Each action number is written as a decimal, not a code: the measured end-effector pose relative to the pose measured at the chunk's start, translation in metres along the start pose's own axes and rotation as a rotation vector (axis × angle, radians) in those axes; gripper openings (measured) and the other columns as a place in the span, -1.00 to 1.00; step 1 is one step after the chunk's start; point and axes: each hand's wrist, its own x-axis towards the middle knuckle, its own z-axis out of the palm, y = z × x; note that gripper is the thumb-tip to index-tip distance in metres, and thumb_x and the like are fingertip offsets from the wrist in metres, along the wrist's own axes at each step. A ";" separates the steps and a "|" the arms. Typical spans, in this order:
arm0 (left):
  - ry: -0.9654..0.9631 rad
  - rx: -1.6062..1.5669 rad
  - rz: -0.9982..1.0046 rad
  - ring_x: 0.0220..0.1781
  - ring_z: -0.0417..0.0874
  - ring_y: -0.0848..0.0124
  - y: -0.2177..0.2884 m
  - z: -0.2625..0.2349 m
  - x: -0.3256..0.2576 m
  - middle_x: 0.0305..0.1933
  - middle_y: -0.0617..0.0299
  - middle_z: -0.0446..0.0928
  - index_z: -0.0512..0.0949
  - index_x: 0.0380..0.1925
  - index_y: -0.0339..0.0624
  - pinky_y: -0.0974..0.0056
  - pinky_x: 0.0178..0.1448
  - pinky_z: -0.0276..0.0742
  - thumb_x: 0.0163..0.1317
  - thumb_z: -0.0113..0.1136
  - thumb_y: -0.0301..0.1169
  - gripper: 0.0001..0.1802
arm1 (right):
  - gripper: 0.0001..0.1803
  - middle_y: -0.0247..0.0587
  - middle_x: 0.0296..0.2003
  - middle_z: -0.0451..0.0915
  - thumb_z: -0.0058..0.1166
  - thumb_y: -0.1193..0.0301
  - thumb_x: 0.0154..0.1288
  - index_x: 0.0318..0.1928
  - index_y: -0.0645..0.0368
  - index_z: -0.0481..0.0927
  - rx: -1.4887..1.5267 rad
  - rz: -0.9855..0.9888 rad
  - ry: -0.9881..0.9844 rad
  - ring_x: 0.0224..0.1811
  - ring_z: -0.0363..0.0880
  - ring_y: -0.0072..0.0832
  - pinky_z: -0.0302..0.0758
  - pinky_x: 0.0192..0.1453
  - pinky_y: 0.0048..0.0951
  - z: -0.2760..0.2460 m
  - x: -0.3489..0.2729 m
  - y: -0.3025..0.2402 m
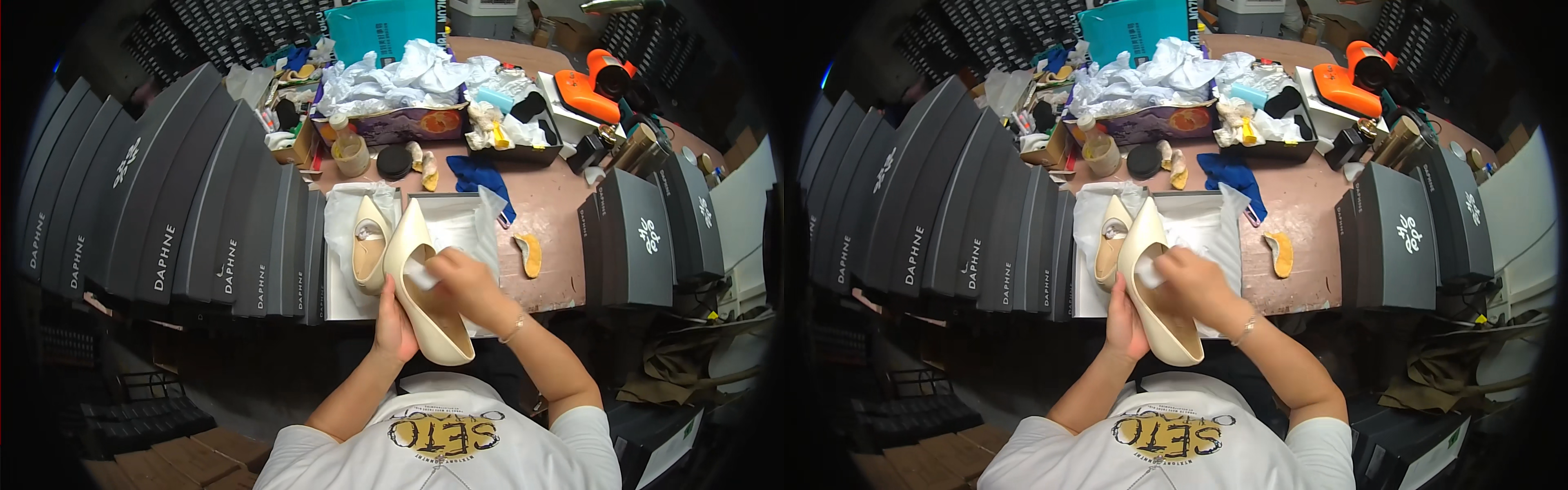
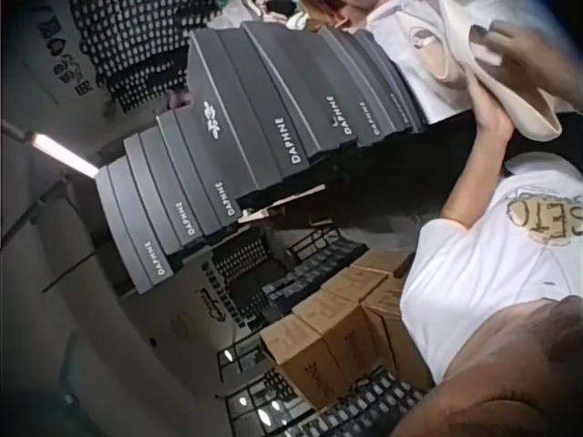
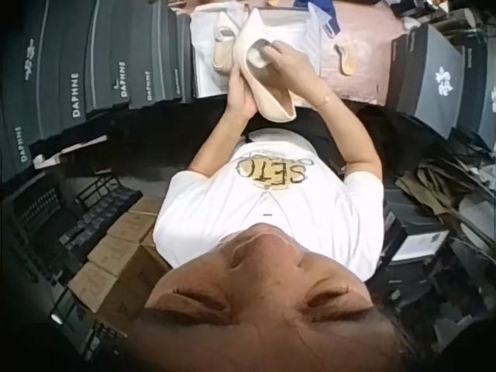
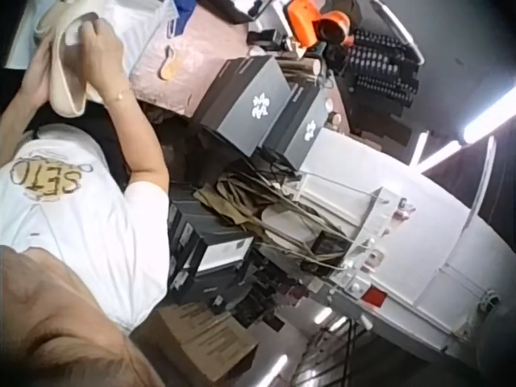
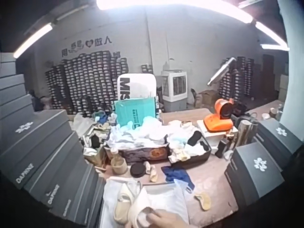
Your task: The person is cleaning and packaging shoes into boxes using protective paper and foam inserts.
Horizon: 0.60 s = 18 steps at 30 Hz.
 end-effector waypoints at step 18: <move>0.036 0.146 -0.108 0.04 0.62 0.16 -0.025 -0.035 -0.047 0.06 -0.12 0.53 0.30 0.24 -0.31 0.13 0.13 0.57 0.35 -0.17 0.03 -0.33 | -0.16 0.26 0.35 0.15 0.20 0.35 0.16 0.42 0.19 0.14 0.679 0.349 -0.331 0.32 0.28 0.11 0.31 0.35 -0.12 0.007 -0.013 0.037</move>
